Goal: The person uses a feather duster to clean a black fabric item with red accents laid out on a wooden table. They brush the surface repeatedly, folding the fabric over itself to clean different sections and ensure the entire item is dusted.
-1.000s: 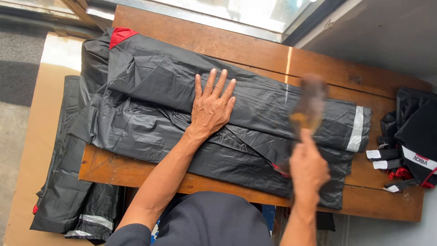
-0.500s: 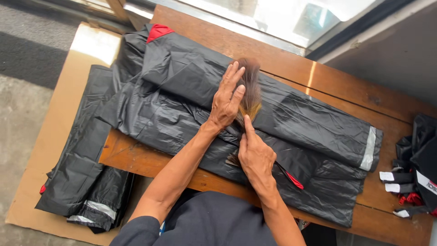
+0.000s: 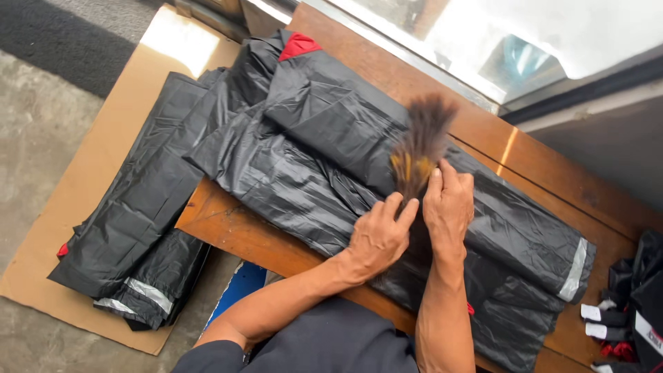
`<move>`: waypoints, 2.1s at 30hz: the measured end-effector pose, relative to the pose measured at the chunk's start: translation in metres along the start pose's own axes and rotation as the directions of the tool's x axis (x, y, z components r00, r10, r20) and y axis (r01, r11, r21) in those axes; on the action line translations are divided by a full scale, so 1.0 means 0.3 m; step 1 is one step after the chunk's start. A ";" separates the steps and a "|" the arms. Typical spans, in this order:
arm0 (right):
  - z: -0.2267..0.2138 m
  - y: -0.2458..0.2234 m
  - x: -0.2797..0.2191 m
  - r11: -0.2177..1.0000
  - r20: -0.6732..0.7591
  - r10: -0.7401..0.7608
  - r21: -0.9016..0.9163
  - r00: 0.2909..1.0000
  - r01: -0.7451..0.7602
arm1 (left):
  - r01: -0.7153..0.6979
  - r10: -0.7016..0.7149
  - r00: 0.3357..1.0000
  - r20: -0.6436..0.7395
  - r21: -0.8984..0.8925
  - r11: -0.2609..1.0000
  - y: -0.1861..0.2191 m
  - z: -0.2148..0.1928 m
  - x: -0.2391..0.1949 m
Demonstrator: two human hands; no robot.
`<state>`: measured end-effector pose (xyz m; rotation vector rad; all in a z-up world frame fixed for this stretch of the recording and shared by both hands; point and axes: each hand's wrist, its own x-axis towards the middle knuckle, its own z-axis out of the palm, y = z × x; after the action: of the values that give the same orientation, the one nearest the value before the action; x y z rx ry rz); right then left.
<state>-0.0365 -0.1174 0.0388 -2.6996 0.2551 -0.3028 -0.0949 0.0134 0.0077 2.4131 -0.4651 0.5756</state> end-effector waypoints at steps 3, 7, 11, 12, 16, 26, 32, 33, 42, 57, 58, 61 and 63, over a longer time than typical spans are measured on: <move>0.032 0.005 0.007 0.996 -0.029 0.070 -0.060 0.997 -0.072 | 0.025 -0.027 0.999 0.043 0.051 0.998 -0.016 -0.032 0.018; 0.053 0.000 0.004 0.999 -0.087 -0.003 -0.039 0.996 -0.001 | 0.124 -0.128 0.989 0.073 0.058 0.991 -0.163 -0.068 0.041; 0.073 0.010 0.005 0.999 -0.137 -0.042 -0.014 0.990 0.041 | 0.263 -0.259 0.964 -0.054 0.107 0.959 -0.412 -0.179 0.085; 0.071 0.018 -0.005 0.998 -0.146 -0.061 -0.007 0.987 0.060 | 0.318 -0.307 0.944 -0.119 0.090 0.944 -0.465 -0.223 0.093; 0.060 -0.052 -0.018 0.998 -0.179 -0.069 -0.011 0.981 0.068 | 0.342 -0.309 0.925 -0.220 0.134 0.930 -0.463 -0.327 0.162; 0.083 -0.012 -0.006 1.000 -0.159 -0.009 -0.017 0.987 0.006 | 0.209 -0.174 0.968 0.179 -0.204 0.956 -0.233 -0.174 -0.039; 0.063 -0.021 -0.009 0.999 -0.170 -0.032 0.032 0.985 0.038 | 0.278 -0.273 0.960 -0.055 0.244 0.929 -0.524 -0.315 0.051; 0.066 -0.025 -0.008 0.998 -0.171 -0.031 0.040 0.985 0.039 | 0.440 -0.412 0.894 -0.174 0.180 0.880 -0.567 -0.331 0.064; -0.124 -0.154 -0.167 0.765 0.031 -0.207 0.628 0.978 0.143 | 0.121 -0.284 0.943 -0.176 -0.613 0.780 -0.122 -0.346 0.122; -0.278 0.022 -0.432 0.209 0.387 0.306 0.864 0.870 -0.458 | -0.622 0.587 0.769 0.251 0.085 0.778 -0.228 -0.131 0.236; -0.307 0.033 -0.439 0.204 0.384 0.307 0.867 0.871 -0.454 | -0.628 0.592 0.765 0.253 0.086 0.774 -0.227 -0.118 0.236; -0.374 0.073 -0.458 0.403 0.586 0.212 0.676 0.782 -0.617 | -0.646 0.624 0.762 0.173 0.133 0.752 -0.249 -0.067 0.239; -0.401 0.114 -0.458 0.505 0.731 -0.072 0.614 0.679 -0.607 | -0.480 0.510 0.793 0.332 -0.175 0.860 -0.293 -0.017 0.237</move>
<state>-0.2026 -0.1632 0.1081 -1.5592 0.2513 0.5825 0.0034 0.0696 0.0052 2.3155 -1.2900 0.2951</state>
